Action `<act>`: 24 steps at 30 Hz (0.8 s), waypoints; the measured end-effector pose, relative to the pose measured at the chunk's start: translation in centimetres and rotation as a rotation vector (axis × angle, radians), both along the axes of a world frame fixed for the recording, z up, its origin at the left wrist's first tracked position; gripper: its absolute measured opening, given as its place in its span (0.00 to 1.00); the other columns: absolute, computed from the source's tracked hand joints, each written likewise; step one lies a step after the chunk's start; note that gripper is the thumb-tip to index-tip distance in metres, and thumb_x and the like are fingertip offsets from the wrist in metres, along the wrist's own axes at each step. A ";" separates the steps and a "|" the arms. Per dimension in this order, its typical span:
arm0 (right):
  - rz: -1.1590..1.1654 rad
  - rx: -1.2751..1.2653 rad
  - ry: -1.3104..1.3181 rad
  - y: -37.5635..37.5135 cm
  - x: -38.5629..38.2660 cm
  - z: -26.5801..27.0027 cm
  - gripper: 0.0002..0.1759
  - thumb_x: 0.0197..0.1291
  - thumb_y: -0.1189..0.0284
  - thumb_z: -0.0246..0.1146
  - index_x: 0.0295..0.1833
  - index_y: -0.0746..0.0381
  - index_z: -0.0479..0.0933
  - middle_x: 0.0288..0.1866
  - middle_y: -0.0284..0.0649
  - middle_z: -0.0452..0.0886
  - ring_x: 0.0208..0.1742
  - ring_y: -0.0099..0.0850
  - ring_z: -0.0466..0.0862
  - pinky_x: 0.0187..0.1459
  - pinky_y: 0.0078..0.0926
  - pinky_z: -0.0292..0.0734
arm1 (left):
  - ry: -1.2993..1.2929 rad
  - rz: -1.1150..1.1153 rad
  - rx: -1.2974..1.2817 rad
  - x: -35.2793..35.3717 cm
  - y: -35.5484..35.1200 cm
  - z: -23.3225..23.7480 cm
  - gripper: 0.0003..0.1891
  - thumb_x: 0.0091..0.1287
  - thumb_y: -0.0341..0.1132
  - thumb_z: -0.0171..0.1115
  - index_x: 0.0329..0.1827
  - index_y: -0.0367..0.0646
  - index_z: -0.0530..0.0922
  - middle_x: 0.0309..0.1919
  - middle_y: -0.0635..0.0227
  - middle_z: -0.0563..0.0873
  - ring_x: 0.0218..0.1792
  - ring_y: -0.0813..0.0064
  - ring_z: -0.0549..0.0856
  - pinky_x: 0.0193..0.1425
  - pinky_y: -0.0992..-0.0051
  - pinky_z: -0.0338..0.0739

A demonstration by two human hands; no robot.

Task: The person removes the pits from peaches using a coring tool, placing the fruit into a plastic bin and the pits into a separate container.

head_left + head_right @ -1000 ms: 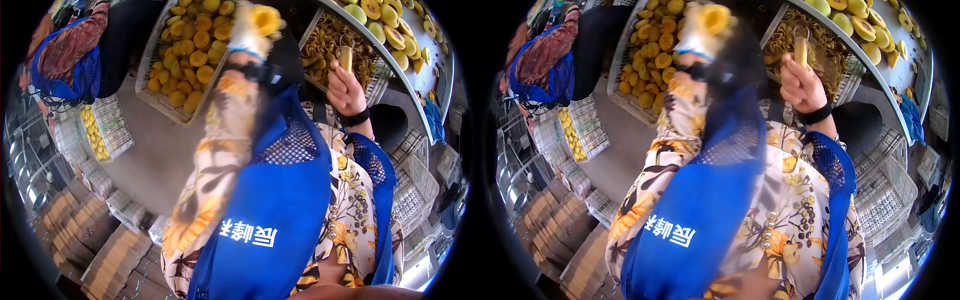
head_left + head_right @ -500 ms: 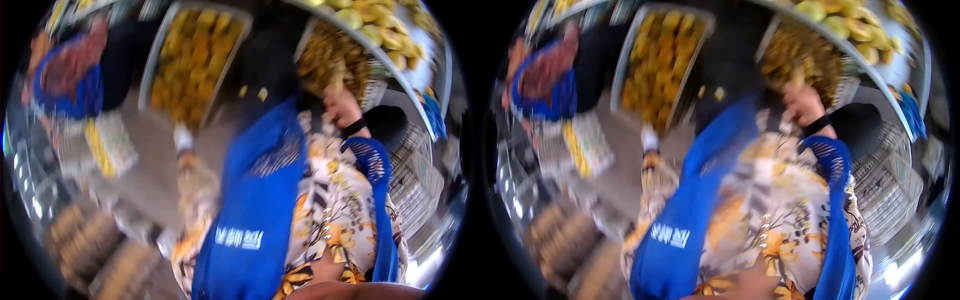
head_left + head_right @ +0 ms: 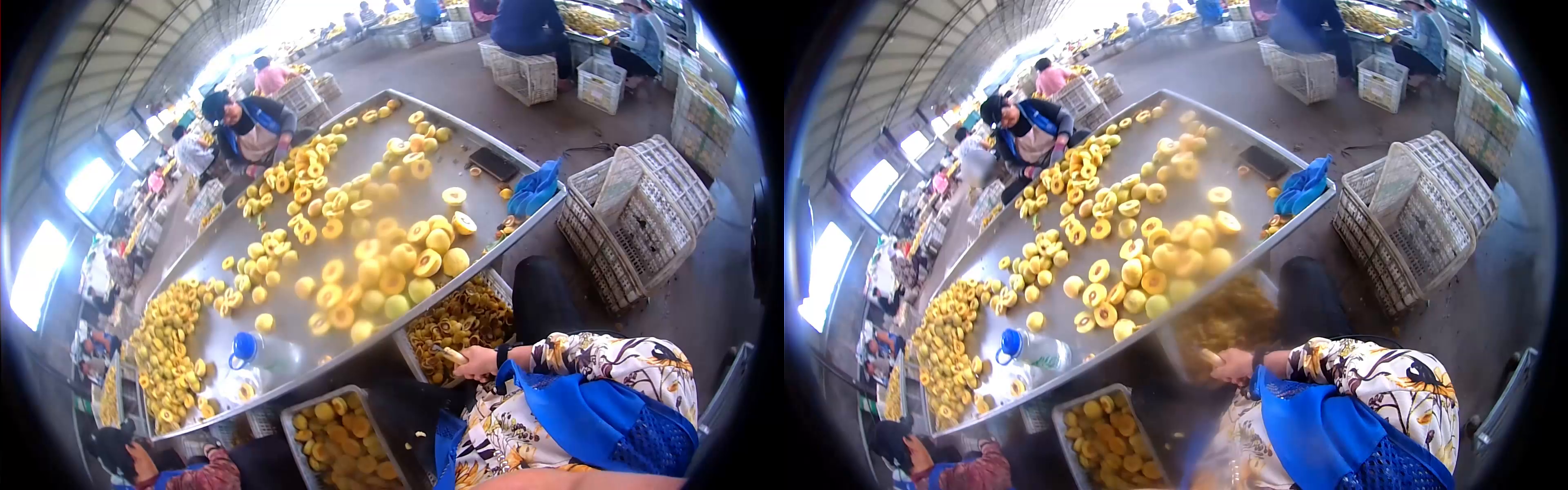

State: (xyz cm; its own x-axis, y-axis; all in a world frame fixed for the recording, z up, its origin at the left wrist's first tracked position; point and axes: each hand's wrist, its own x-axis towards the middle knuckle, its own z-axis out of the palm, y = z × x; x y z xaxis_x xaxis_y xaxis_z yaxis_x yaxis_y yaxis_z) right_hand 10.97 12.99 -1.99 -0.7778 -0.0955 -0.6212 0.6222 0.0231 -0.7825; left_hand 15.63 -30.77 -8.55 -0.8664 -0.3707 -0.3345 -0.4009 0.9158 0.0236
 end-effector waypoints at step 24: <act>-0.073 0.086 0.133 5.4 3.5 1.0 0.12 0.53 0.63 0.63 0.28 0.60 0.73 0.18 0.32 0.75 0.17 0.23 0.73 0.20 0.23 0.69 | 0.070 -0.763 0.070 -26.6 36.5 13.6 0.29 0.46 0.52 0.70 0.49 0.44 0.79 0.48 0.53 0.82 0.50 0.56 0.81 0.53 0.65 0.75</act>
